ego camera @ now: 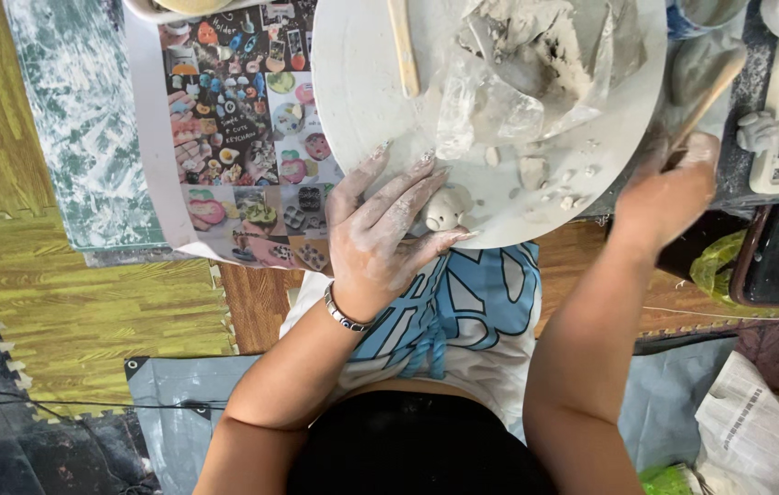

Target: The person shapes a small piece of clay into a ball and then uses a wooden tool to carve details into it. They continue to refine the shape with their fingers and the tool, creating a small sculpted figure on a white plate.

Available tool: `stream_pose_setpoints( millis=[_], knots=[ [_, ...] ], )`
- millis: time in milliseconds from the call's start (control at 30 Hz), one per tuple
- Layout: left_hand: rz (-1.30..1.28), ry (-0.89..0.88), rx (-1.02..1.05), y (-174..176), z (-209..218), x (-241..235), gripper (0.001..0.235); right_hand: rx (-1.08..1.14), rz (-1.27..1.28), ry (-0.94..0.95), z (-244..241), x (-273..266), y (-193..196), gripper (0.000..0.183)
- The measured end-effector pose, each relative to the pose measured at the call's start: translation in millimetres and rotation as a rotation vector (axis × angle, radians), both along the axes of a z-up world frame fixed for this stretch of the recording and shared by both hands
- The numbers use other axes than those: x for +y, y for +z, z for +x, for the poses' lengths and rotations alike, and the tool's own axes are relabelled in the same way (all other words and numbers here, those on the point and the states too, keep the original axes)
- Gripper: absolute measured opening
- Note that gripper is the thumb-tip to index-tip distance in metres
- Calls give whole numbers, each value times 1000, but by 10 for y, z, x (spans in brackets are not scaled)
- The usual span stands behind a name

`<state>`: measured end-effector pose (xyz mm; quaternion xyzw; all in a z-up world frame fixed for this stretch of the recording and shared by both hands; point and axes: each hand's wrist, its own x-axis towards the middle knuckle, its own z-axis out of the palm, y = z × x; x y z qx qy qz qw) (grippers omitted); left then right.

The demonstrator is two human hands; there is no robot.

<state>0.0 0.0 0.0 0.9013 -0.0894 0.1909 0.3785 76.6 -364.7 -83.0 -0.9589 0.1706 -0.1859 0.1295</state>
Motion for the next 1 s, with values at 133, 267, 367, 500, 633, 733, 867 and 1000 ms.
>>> stream_pose_setpoints(
  millis=[133, 267, 367, 500, 633, 733, 867, 1000],
  knots=[
    [7, -20, 14, 1, -15, 8, 54, -187, 207, 31, -32, 228, 141, 34],
    [10, -18, 11, 10, -6, 9, 55, -394, 131, 393, -205, 649, 621, 10],
    [12, -32, 11, 10, 1, 23, 56, -306, 178, 710, -493, 1064, 887, 16],
    [14, -27, 7, 1, 7, 19, 57, -189, 55, 882, -518, 1360, 1031, 31],
    [34, -41, 3, 6, 10, 40, 58, -32, 167, 893, -420, 1425, 1070, 33],
    [11, -37, 0, -2, 12, 35, 58, -41, 145, 871, -452, 1443, 1050, 28],
    [0, -47, 13, -6, 16, 53, 58, -30, 200, 818, -495, 1465, 992, 26],
    [10, -62, 18, -14, 26, 71, 58, -130, 153, 795, -536, 1525, 927, 16]
  ],
)
